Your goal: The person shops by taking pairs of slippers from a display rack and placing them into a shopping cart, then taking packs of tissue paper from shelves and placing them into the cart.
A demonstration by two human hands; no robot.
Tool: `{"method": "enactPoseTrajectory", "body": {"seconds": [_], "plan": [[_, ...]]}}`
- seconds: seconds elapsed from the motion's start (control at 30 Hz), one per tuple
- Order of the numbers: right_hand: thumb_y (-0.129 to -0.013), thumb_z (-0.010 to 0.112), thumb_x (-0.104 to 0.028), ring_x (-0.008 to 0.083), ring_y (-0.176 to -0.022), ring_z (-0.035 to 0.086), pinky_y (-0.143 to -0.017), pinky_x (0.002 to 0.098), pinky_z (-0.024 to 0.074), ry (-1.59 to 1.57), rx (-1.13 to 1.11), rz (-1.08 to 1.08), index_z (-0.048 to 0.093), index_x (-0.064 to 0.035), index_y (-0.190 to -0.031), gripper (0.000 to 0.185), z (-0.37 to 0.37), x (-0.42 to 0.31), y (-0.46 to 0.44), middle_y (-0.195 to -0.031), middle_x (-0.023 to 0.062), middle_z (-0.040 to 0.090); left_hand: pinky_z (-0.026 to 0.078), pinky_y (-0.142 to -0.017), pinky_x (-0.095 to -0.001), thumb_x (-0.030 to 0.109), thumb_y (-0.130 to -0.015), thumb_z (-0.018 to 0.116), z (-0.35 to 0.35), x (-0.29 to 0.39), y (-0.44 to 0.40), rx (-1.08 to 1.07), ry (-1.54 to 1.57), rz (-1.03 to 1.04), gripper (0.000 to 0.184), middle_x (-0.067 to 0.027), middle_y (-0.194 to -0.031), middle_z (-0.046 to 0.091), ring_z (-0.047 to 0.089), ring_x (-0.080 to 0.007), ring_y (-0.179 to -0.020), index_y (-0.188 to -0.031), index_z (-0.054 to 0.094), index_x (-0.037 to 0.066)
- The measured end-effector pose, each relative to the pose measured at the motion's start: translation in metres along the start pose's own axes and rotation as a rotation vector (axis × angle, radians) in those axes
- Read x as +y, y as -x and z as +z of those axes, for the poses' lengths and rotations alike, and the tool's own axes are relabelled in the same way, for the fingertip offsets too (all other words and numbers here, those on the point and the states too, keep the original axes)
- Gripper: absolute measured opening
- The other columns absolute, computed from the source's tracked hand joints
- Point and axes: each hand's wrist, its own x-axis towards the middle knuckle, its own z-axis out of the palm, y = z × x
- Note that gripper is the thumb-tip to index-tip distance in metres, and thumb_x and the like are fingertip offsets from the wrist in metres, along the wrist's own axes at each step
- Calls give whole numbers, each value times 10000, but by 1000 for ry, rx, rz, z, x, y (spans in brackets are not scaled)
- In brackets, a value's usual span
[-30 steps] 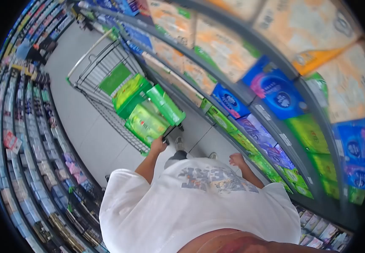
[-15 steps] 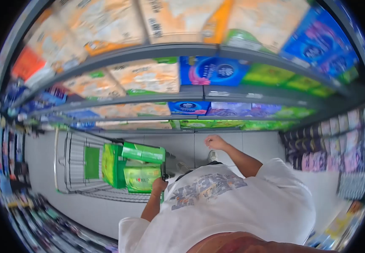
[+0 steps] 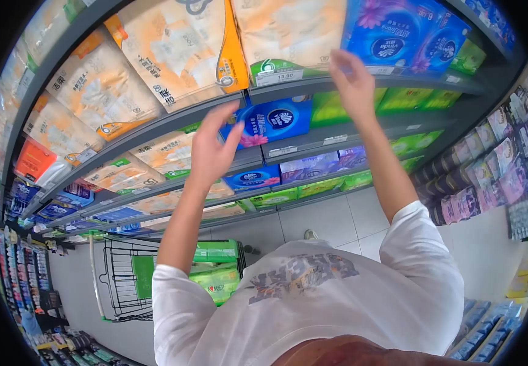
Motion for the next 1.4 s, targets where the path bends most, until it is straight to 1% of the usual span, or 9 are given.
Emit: {"method": "enactPoseTrajectory", "body": {"seconds": [0.17,0.3,0.57,0.73,0.93,1.03,1.2,1.33,1.4], "plan": [[-801,649,-123,266,-1177,521,-962,362,458,21,65,-171,521,0,-1262,494,5,0,-40,-1302,183,499,422,-991,-370,137,-841,657,30,30,-87,186,-75,256,478,-171,-1386,457,459,-256,-1266,-1292,526,51],[-787,657,-155,356,-1255,455,-1038,371,375,99,90,-164,445,49,-1315,604,6,17,-48,-1375,245,433,340,-1064,-391,142,-820,668,47,26,-106,230,-159,202,643,-196,-1452,358,374,-278,-1333,-1378,388,-10],[-757,659,-202,394,-1283,394,-1075,396,319,371,109,-53,310,123,-1358,768,16,-9,-48,-1357,308,406,382,-1008,-373,129,-785,679,58,32,-115,287,-202,44,752,-243,-1388,402,432,-296,-1266,-1399,298,-77],[-746,675,-211,387,-1233,416,-1057,406,328,352,123,-56,329,113,-1352,769,21,3,-58,-1316,272,435,342,-1043,-407,186,-729,690,61,34,-132,301,-119,-23,820,-280,-1332,431,430,-372,-1229,-1381,291,-109],[-721,720,-167,307,-1162,460,-963,382,416,159,57,-49,359,51,-1369,773,12,7,-59,-1247,197,449,478,-851,-328,164,-732,689,58,27,-142,328,202,-183,734,-165,-1140,483,558,-231,-1024,-1346,378,-90],[-727,727,-145,267,-1153,467,-907,365,453,-16,24,-28,371,26,-1374,758,6,9,-56,-1242,165,436,486,-814,-304,111,-742,673,61,27,-137,353,378,-152,653,-132,-1125,465,565,-191,-982,-1323,428,-61],[-738,724,-114,262,-1154,470,-887,366,463,-111,-6,-91,385,17,-1364,724,-4,19,-46,-1246,151,442,472,-833,-326,31,-746,655,65,28,-112,431,178,68,575,-128,-1101,510,563,-193,-931,-1286,468,-35],[-749,734,-100,251,-1120,499,-872,347,470,-171,93,-165,418,6,-1325,665,-12,21,-32,-1238,150,480,462,-843,-325,44,-746,690,65,31,-92,480,39,127,534,-126,-1052,543,557,-188,-936,-1231,488,-50],[-752,750,-114,236,-1092,519,-855,337,478,-156,117,-180,423,2,-1314,661,-17,16,-29,-1236,148,491,470,-802,-310,102,-718,763,67,28,-85,627,242,150,542,-118,-985,569,563,-174,-893,-1162,501,-66]]}}
